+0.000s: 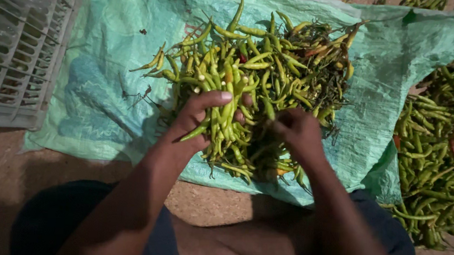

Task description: The person sits on the ground with a pile of green chilies on a woven sack and removes the stems from the chilies by hand, one at a time, placing the stemmed chilies into a growing pile and discarding stems and debris to the side.

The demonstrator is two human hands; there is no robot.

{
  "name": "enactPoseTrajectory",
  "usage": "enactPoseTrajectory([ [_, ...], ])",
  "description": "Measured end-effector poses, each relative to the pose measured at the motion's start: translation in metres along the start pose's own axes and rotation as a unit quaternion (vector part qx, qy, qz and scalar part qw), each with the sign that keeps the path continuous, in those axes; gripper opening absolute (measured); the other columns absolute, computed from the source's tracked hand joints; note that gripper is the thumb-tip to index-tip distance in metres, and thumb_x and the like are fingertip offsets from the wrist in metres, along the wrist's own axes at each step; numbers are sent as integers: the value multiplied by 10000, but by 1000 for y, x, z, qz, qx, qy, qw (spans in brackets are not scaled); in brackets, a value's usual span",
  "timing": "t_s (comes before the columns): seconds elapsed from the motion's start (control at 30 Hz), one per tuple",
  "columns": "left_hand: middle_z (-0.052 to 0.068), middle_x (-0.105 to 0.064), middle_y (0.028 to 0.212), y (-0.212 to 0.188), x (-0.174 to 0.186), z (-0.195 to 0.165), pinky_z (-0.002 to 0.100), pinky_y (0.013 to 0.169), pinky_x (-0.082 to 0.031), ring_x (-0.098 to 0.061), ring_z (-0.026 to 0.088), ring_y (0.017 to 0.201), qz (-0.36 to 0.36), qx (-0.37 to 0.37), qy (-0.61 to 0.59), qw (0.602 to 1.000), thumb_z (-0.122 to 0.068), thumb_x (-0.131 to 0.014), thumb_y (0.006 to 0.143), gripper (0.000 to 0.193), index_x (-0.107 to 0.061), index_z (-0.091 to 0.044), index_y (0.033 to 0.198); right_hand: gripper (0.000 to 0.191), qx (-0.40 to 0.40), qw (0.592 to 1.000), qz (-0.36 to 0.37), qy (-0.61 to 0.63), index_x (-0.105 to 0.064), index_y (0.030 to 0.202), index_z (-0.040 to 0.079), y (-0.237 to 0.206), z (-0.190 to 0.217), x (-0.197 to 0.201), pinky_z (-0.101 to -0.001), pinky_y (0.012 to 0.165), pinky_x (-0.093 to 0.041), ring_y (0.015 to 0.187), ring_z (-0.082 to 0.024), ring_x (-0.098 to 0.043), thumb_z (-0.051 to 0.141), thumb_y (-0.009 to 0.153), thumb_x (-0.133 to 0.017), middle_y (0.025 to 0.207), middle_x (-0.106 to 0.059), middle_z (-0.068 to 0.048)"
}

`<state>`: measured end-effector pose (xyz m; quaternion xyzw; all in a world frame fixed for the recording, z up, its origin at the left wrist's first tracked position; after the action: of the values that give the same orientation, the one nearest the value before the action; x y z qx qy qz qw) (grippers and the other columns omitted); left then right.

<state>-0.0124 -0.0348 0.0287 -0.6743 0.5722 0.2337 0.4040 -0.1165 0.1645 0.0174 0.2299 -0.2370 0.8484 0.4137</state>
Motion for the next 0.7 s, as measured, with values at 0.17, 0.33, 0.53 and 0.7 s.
enactPoseTrajectory([
  [0.17, 143, -706, 1089, 3, -10, -3, 344, 757, -575, -682, 199, 837, 57, 12, 14, 998, -208, -654, 895, 612, -557, 10, 1458, 117, 77, 956, -102, 264, -688, 981, 12, -10, 11, 36, -292, 648, -473, 739, -138, -572, 124, 1008, -670, 827, -635, -37],
  [0.33, 151, -690, 1179, -4, -21, 2, 344, 845, -581, -680, 189, 976, 122, 66, -27, 990, -176, -638, 869, 711, -478, 66, 1518, 140, 140, 880, -142, 430, -651, 1012, 7, -14, 15, 49, -312, 699, -470, 756, -163, -569, 142, 1033, -619, 847, -615, -62],
  [0.53, 174, -673, 1212, -7, -31, 2, 364, 826, -591, -668, 213, 959, 188, 103, -17, 977, -173, -663, 857, 738, -463, 87, 1518, 225, 203, 827, -76, 520, -588, 894, 16, -21, 18, 53, -301, 642, -421, 702, -172, -515, 206, 1002, -642, 816, -568, -83],
  [0.7, 157, -717, 1146, -14, -28, 23, 349, 743, -591, -702, 218, 916, 158, 171, 91, 968, -168, -663, 828, 645, -529, 105, 1397, 253, 123, 934, 25, 334, -636, 835, 15, -17, 22, 36, -308, 602, -432, 706, -173, -531, 246, 927, -588, 834, -609, -81],
])
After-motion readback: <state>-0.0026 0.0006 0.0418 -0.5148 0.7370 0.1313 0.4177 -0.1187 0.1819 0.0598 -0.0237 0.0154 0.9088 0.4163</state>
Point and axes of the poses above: each hand's wrist, its own y-axis towards the middle knuckle, its own x-axis out of the back of the hand, z = x × y, the point moved 6 cm from there along y, towards the middle knuckle
